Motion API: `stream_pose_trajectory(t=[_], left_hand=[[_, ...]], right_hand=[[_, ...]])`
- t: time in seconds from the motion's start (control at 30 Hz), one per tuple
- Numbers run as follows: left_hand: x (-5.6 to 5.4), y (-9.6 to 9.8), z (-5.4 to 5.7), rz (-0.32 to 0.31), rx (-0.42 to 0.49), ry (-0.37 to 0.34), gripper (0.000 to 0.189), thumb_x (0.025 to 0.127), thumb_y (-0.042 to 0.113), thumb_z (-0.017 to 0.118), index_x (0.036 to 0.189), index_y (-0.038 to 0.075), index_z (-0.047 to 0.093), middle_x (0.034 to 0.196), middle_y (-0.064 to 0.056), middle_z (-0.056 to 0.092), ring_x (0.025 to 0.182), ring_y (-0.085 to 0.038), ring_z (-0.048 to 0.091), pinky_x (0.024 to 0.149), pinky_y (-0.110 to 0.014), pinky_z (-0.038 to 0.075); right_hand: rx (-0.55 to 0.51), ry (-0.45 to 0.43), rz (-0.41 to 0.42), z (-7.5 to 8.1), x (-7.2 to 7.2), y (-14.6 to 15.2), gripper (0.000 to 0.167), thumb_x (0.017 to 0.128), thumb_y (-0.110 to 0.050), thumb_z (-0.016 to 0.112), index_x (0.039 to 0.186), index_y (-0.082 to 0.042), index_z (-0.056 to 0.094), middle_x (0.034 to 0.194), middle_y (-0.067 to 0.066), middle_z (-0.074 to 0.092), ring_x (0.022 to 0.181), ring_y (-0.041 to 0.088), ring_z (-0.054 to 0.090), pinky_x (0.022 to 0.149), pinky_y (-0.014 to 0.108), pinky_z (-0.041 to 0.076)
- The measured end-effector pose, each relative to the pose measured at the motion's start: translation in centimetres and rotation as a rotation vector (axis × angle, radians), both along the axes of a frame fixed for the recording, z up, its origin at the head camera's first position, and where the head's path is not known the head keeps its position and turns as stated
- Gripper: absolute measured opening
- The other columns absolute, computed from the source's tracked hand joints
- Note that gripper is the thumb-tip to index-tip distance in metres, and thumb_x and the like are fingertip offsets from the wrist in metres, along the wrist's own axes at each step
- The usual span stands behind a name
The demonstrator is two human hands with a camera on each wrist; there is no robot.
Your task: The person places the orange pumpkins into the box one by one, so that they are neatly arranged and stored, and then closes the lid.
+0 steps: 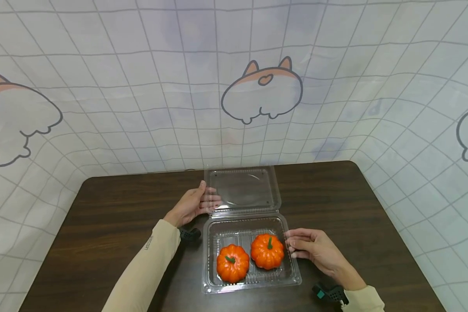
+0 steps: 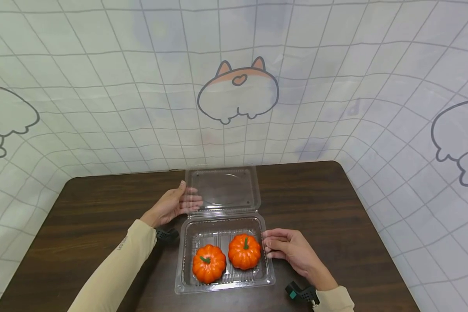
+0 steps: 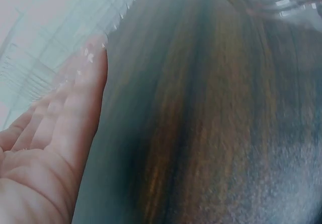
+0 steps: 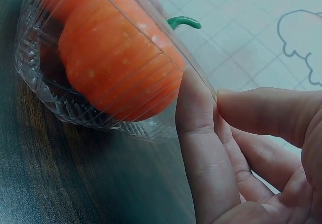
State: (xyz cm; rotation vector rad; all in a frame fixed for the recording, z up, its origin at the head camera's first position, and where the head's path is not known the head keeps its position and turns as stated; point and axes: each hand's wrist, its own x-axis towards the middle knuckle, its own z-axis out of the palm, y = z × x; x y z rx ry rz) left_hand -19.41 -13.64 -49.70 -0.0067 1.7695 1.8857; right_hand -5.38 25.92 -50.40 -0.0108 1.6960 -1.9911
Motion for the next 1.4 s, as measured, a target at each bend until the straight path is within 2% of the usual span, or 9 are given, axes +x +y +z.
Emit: stream_pose_trajectory(t=[0.17,0.33,0.53,0.8,0.93,1.13,1.4], left_hand=[[-0.4,0.2,0.5,0.044,-0.032,-0.018,0.073,0.107,0.06,0.031,0.145,0.001,0.051,0.129,-0.014,0.068,0.098,-0.015,0.073,0.085,-0.029,0.063],[-0.8,0.3,1.1,0.077,-0.016,-0.035,0.078,0.108,0.061,0.027,0.145,-0.003,0.05,0.131,-0.016,0.065,0.098,-0.017,0.074,0.087,-0.031,0.064],[-1.0,0.3,1.6,0.04,0.079,-0.035,0.079,0.108,0.06,0.026,0.146,-0.005,0.047,0.143,-0.027,0.061,0.11,-0.021,0.076,0.099,-0.037,0.061],[-1.2,0.6,2.7,-0.001,0.112,0.061,0.087,0.107,0.063,0.023,0.15,-0.012,0.039,0.149,-0.035,0.051,0.118,-0.021,0.073,0.104,-0.035,0.059],[-1.5,0.9,3.4,-0.005,0.101,0.081,0.086,0.108,0.062,0.018,0.149,-0.01,0.041,0.151,-0.034,0.05,0.126,-0.026,0.069,0.109,-0.038,0.055],[-1.7,1.0,3.9,-0.04,0.085,0.119,0.086,0.109,0.062,0.013,0.152,-0.007,0.041,0.155,-0.03,0.048,0.143,-0.036,0.054,0.122,-0.045,0.043],[-1.9,0.9,4.3,-0.065,0.106,0.159,0.09,0.105,0.071,0.019,0.149,-0.002,0.048,0.15,-0.022,0.058,0.141,-0.032,0.058,0.122,-0.044,0.044]], right_hand=[[0.0,-0.001,-0.002,-0.1,-0.3,0.0,0.051,0.099,-0.012,0.069,0.139,0.016,0.053,0.109,0.0,0.077,0.088,0.009,0.075,0.081,0.025,0.064],[0.007,-0.005,-0.006,-0.1,-0.6,-0.1,0.052,0.1,-0.013,0.069,0.14,0.016,0.051,0.113,0.002,0.077,0.088,0.008,0.075,0.081,0.024,0.064],[0.012,0.0,-0.012,-0.2,-1.0,-0.2,0.052,0.1,-0.013,0.069,0.14,0.015,0.052,0.113,0.002,0.077,0.088,0.008,0.075,0.081,0.024,0.064],[0.036,-0.001,-0.034,-0.5,-1.5,-0.2,0.053,0.099,-0.015,0.071,0.14,0.013,0.054,0.112,0.001,0.077,0.088,0.008,0.075,0.081,0.025,0.064],[0.044,0.007,-0.039,-0.6,-1.9,-0.3,0.054,0.099,-0.015,0.07,0.141,0.014,0.052,0.112,0.001,0.077,0.088,0.008,0.075,0.081,0.025,0.064],[0.043,0.013,-0.045,-0.7,-2.4,-0.2,0.053,0.099,-0.014,0.07,0.14,0.014,0.052,0.113,0.001,0.077,0.088,0.008,0.075,0.081,0.025,0.064],[0.047,0.015,-0.058,-0.7,-2.7,-0.3,0.051,0.098,-0.014,0.071,0.139,0.013,0.055,0.113,0.0,0.077,0.088,0.008,0.075,0.081,0.025,0.064]])
